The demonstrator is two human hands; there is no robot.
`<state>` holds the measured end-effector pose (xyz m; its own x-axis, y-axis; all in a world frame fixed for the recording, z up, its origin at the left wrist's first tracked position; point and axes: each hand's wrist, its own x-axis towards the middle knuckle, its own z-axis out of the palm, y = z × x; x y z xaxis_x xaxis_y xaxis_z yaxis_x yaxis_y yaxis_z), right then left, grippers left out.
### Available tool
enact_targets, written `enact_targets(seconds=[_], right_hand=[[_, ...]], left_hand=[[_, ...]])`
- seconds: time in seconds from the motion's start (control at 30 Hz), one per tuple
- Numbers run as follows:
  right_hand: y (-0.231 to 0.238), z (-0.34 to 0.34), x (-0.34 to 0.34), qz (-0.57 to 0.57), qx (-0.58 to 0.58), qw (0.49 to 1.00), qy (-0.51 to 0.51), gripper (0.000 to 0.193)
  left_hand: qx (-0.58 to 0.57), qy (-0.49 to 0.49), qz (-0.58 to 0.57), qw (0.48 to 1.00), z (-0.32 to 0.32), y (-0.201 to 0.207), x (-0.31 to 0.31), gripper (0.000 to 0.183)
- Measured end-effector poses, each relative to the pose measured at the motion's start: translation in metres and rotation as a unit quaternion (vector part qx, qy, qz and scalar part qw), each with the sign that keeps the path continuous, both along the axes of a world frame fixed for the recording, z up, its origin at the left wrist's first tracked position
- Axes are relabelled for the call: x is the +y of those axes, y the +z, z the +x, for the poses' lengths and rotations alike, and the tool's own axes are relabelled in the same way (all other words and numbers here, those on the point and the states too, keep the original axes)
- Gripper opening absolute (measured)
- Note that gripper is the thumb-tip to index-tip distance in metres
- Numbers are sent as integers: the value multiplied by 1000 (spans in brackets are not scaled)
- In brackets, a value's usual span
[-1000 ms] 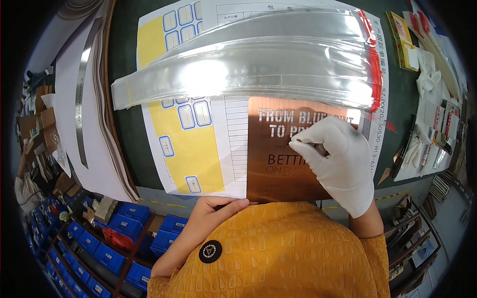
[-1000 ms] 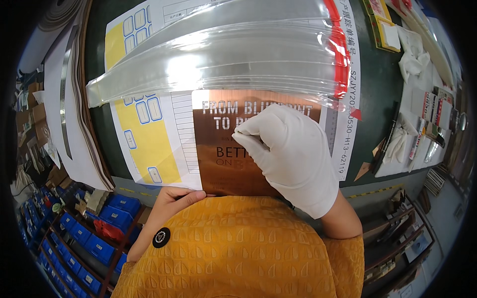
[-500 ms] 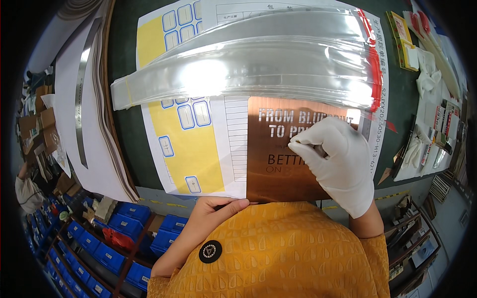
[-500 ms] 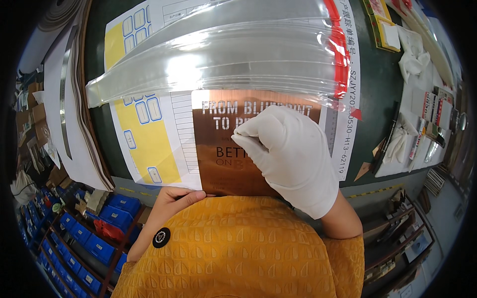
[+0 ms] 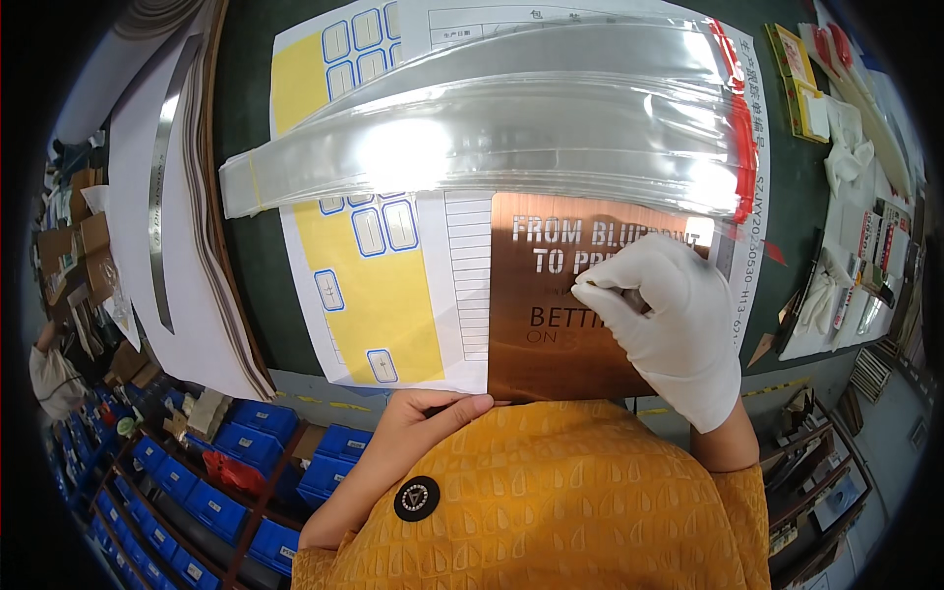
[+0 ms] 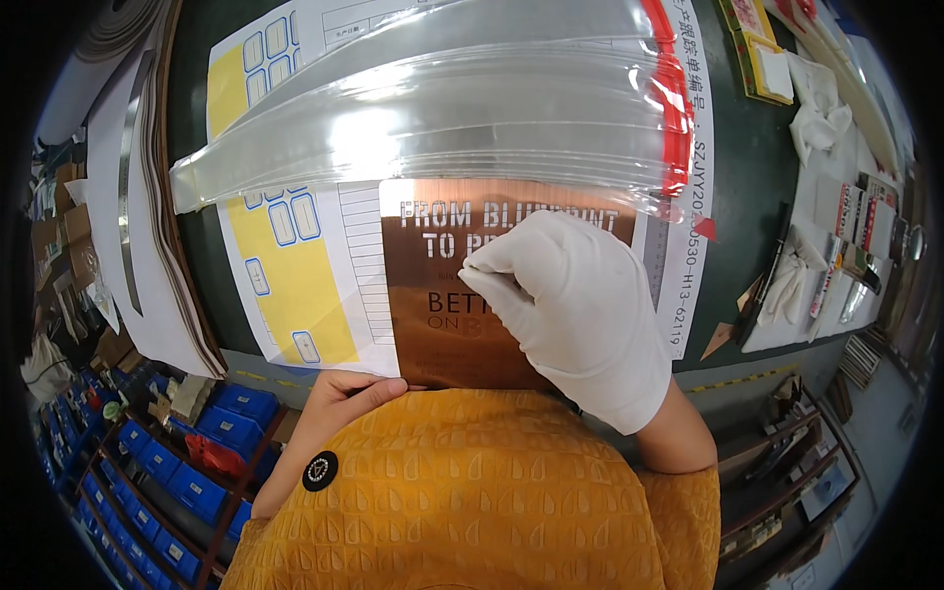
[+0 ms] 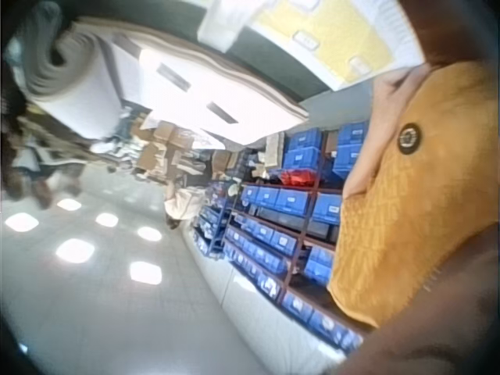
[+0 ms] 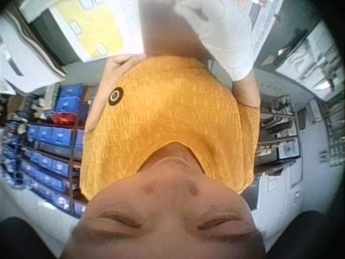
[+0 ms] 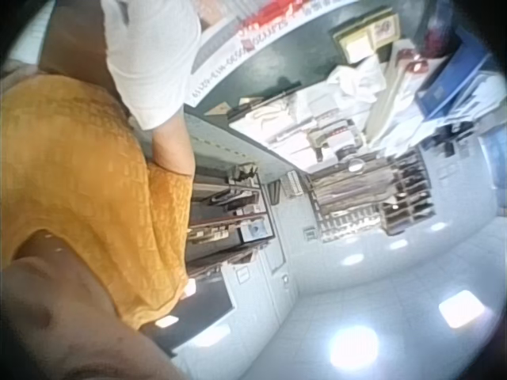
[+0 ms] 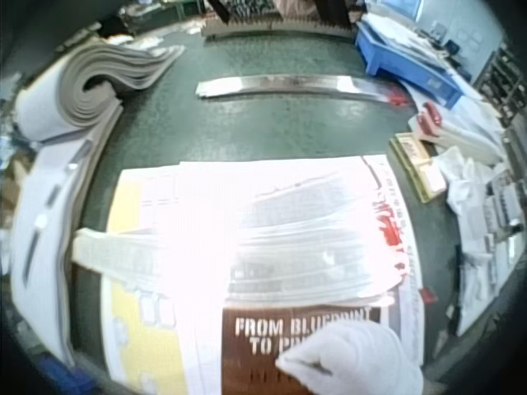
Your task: The person scrapes a metal plate with a small tool, then takes metal strips from a paper sheet and slides them into plastic sleeves.
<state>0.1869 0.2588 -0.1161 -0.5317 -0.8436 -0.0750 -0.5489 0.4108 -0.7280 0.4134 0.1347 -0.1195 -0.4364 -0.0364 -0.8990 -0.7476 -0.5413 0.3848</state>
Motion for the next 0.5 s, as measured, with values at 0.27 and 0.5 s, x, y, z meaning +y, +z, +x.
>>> enact_targets(seconds=[0.27, 0.5], right_hand=[[0, 1, -2, 3, 6, 1000, -10, 17], [0, 1, -2, -4, 14, 1000, -3, 17]], left_hand=[[-3, -8, -3, 1000, -1, 1, -1, 24], [2, -4, 3, 1000, 0, 0, -1, 23]])
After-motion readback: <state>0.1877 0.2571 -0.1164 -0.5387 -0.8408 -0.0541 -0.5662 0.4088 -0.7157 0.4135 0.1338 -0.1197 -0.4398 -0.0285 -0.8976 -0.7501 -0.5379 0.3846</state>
